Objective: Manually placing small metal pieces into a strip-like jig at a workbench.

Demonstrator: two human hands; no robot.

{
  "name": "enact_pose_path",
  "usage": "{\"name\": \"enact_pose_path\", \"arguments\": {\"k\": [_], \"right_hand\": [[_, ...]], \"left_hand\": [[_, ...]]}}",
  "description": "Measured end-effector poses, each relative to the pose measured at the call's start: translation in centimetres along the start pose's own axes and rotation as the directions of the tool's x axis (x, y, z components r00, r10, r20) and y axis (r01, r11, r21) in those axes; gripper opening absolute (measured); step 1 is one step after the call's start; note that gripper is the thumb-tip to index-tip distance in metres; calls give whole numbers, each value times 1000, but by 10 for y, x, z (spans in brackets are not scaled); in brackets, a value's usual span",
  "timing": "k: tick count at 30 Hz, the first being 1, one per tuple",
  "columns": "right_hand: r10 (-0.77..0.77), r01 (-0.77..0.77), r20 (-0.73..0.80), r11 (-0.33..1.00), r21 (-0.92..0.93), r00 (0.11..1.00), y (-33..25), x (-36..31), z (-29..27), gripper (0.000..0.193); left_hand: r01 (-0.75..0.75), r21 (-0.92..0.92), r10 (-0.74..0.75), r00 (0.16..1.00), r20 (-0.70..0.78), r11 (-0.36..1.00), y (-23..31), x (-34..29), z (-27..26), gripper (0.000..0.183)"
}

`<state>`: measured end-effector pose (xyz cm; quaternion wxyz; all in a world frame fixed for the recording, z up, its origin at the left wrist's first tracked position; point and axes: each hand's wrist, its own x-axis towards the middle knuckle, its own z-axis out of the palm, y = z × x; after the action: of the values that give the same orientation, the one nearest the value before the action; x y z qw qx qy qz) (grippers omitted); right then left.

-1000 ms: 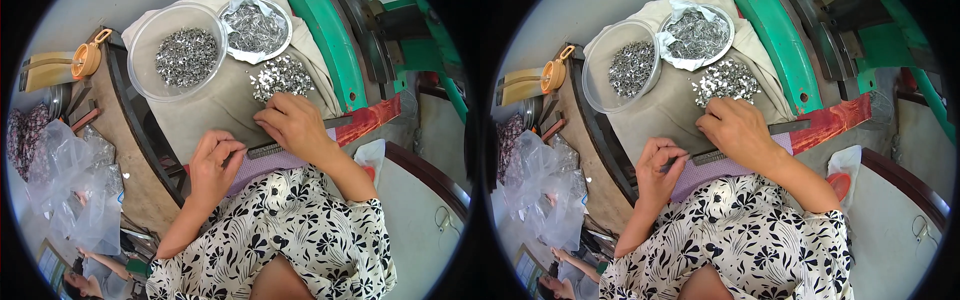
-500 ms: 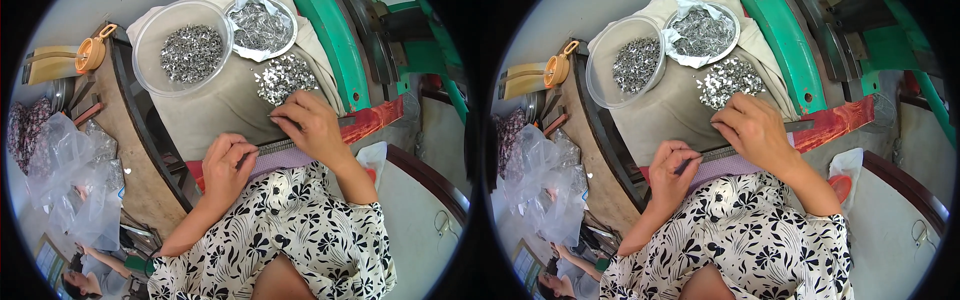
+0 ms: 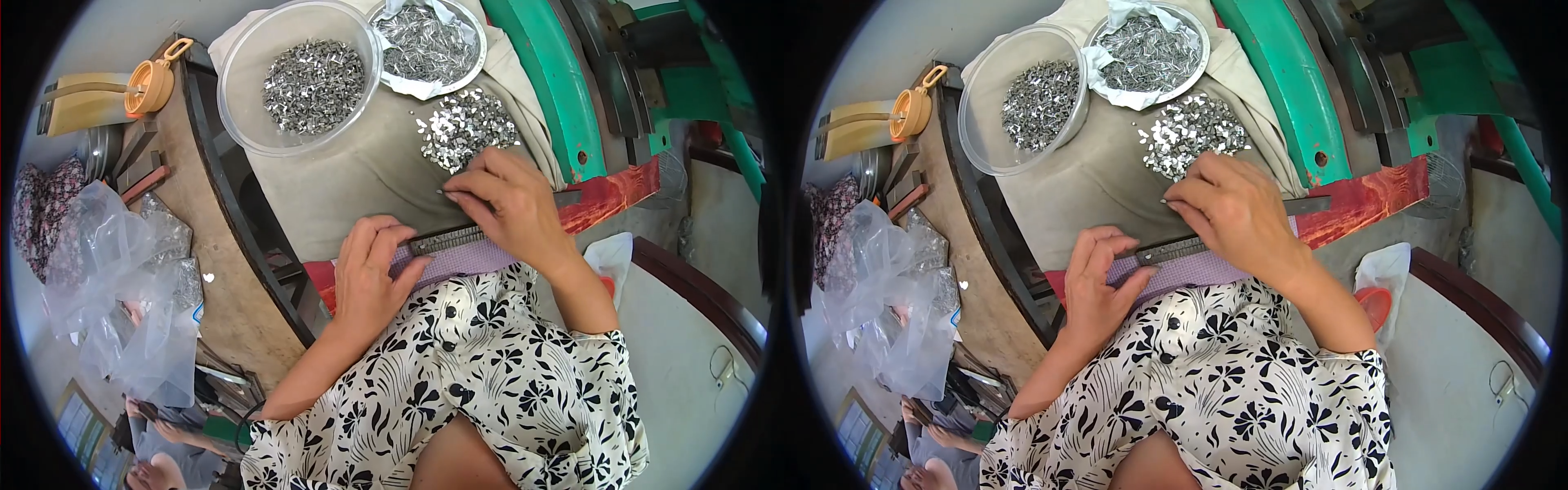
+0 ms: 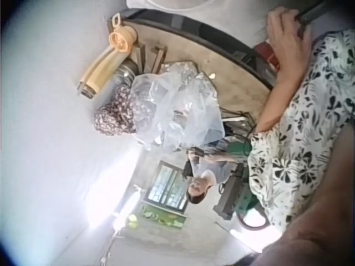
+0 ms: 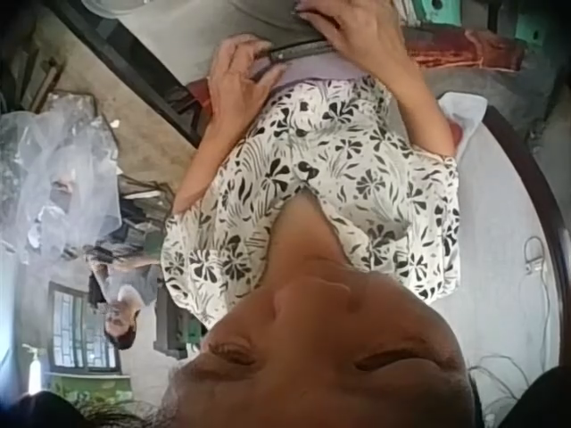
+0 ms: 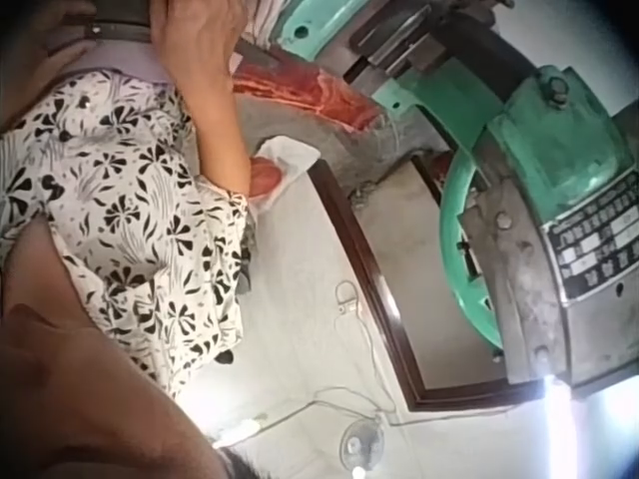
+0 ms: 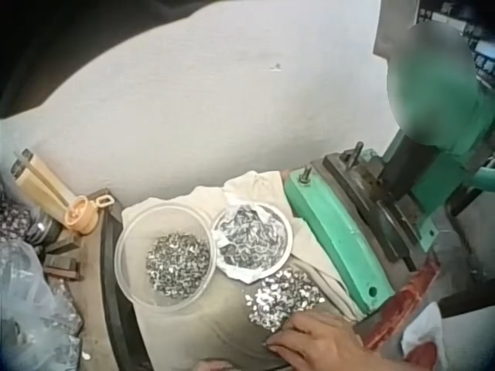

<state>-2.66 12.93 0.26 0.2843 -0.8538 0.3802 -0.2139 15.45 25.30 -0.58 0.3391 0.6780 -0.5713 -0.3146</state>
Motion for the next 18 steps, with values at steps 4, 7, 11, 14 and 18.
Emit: {"name": "enact_pose_path", "arguments": {"k": [4, 7, 11, 14, 18], "right_hand": [[-116, 119, 39, 990, -72, 992, 1, 5, 6, 10], [-176, 181, 67, 981, -73, 982, 3, 10, 9, 10], [-223, 231, 106, 970, -71, 969, 4, 15, 14, 12], [-206, 209, 80, 977, -34, 975, 0, 5, 5, 14], [-156, 160, 59, 985, -71, 986, -8, -22, -12, 16]], "left_hand": [[-89, 58, 87, 996, 36, 994, -7, -1, 2, 28], [-130, 89, 127, 991, 46, 987, -7, -1, 5, 29], [-176, 90, 172, 984, 47, 980, -6, 4, 8, 25], [-125, 35, 124, 992, 32, 991, -2, 5, 5, 23], [-149, 73, 146, 988, 47, 986, -4, 6, 5, 21]]}}
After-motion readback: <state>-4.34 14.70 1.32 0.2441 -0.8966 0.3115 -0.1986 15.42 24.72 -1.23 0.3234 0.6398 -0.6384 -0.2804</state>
